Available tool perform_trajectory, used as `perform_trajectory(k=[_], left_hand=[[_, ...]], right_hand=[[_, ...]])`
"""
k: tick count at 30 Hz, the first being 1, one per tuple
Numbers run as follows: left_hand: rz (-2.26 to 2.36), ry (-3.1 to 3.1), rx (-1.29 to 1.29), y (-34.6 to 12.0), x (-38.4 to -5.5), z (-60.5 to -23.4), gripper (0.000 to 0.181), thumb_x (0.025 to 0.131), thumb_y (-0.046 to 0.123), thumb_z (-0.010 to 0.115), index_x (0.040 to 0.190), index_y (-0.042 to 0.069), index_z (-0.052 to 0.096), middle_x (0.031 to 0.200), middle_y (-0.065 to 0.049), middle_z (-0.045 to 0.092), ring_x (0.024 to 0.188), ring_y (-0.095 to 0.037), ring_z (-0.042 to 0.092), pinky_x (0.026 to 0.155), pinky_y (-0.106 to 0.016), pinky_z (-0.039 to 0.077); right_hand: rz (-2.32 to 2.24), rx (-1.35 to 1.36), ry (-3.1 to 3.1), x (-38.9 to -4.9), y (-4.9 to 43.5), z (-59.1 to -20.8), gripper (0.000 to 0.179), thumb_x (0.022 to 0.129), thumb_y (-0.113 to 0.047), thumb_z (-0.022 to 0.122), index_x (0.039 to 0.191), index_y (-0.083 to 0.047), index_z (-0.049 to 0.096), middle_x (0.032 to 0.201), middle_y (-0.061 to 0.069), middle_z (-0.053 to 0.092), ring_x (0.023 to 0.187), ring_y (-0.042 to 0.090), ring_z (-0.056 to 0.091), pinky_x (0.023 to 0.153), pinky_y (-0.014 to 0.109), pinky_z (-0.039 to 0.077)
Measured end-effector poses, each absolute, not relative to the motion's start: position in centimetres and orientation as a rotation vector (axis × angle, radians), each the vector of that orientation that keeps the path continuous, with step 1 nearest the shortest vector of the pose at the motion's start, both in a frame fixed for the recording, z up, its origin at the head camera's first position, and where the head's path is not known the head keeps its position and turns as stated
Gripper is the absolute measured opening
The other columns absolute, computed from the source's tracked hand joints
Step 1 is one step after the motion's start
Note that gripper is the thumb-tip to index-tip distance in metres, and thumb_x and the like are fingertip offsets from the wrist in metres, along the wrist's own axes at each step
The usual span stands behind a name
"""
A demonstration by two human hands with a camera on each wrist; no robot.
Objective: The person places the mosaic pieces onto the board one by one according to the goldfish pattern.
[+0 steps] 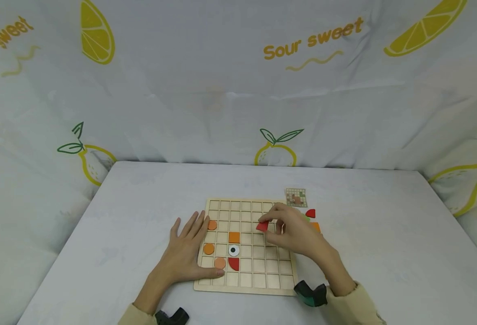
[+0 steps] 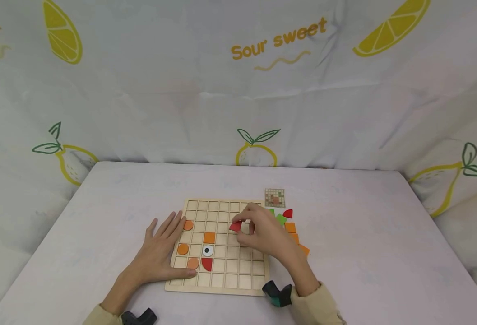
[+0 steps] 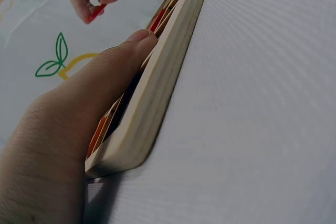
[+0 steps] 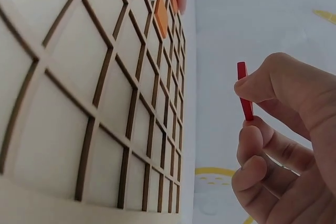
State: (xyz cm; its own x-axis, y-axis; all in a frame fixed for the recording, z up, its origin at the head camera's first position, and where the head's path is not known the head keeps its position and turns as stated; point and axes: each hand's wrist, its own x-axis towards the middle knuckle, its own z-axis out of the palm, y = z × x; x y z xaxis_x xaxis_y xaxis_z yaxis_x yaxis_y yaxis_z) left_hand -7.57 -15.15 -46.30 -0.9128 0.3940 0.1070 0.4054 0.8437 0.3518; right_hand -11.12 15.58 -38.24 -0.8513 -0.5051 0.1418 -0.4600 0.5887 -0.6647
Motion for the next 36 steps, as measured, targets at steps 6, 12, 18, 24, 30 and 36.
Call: perform_trajectory(k=[6, 12, 18, 24, 30, 36], left_hand=[[-0.571, -2.984, -0.645, -15.1, -7.6, -46.5, 0.134, 0.064, 0.09, 0.064, 0.162, 0.008, 0.026, 0.172, -0.009, 0.021, 0.162, -0.03, 0.016, 0.124, -0.068, 0.003], [-0.567, -2.984, -0.649, -15.1, -7.7, -46.5, 0.134, 0.064, 0.091, 0.063, 0.162, 0.008, 0.026, 0.171, -0.009, 0.021, 0.162, -0.03, 0.015, 0.124, -0.068, 0.003], [-0.568, -2.985, -0.655, -15.3, -7.6, -46.4, 0.134, 0.065, 0.092, 0.062, 0.162, 0.008, 0.026, 0.171, -0.01, 0.021, 0.162, -0.03, 0.015, 0.124, -0.068, 0.003], [-0.55, -2.988, -0.652, -15.3, -7.7, -46.4, 0.134, 0.065, 0.093, 0.06, 0.162, 0.008, 0.026, 0.171, -0.01, 0.021, 0.162, -0.03, 0.015, 0.124, -0.068, 0.004], [-0.545, -2.997, -0.651, -15.2, -7.8, -46.4, 0.135, 0.065, 0.094, 0.06, 0.163, 0.008, 0.024, 0.172, -0.009, 0.019, 0.162, -0.029, 0.014, 0.124, -0.067, 0.003], [-0.547, -3.0, -0.645, -15.2, -7.7, -46.3, 0.134, 0.065, 0.093, 0.061, 0.163, 0.008, 0.024, 0.172, -0.009, 0.02, 0.162, -0.029, 0.015, 0.124, -0.067, 0.003]], right_hand=[[-1.106, -0.874, 2.717, -12.3, 13.7, -38.3, 0.024, 0.083, -0.003, 0.075, 0.106, -0.007, 0.078, 0.096, 0.003, 0.067, 0.067, 0.002, 0.053, 0.061, 0.019, 0.05], [-1.099, -0.898, 2.665, -13.3, 11.7, -38.6, 0.024, 0.083, -0.003, 0.075, 0.107, -0.004, 0.078, 0.095, 0.005, 0.068, 0.066, 0.005, 0.052, 0.063, 0.018, 0.05], [-1.087, -0.869, 2.623, -13.9, 9.9, -39.5, 0.021, 0.085, -0.008, 0.077, 0.106, -0.004, 0.079, 0.098, 0.006, 0.071, 0.07, 0.01, 0.054, 0.065, 0.018, 0.049], [-1.06, -0.775, 2.603, -14.0, 8.9, -40.3, 0.026, 0.083, -0.005, 0.072, 0.108, -0.005, 0.079, 0.099, 0.003, 0.07, 0.075, 0.012, 0.054, 0.067, 0.021, 0.048], [-1.056, -0.73, 2.591, -14.0, 8.8, -40.7, 0.03, 0.081, -0.001, 0.068, 0.108, -0.005, 0.079, 0.097, 0.004, 0.069, 0.073, 0.013, 0.051, 0.063, 0.021, 0.044], [-1.061, -0.764, 2.583, -13.9, 9.0, -40.9, 0.031, 0.081, 0.0, 0.067, 0.11, -0.003, 0.079, 0.095, 0.006, 0.069, 0.072, 0.014, 0.05, 0.062, 0.021, 0.044]])
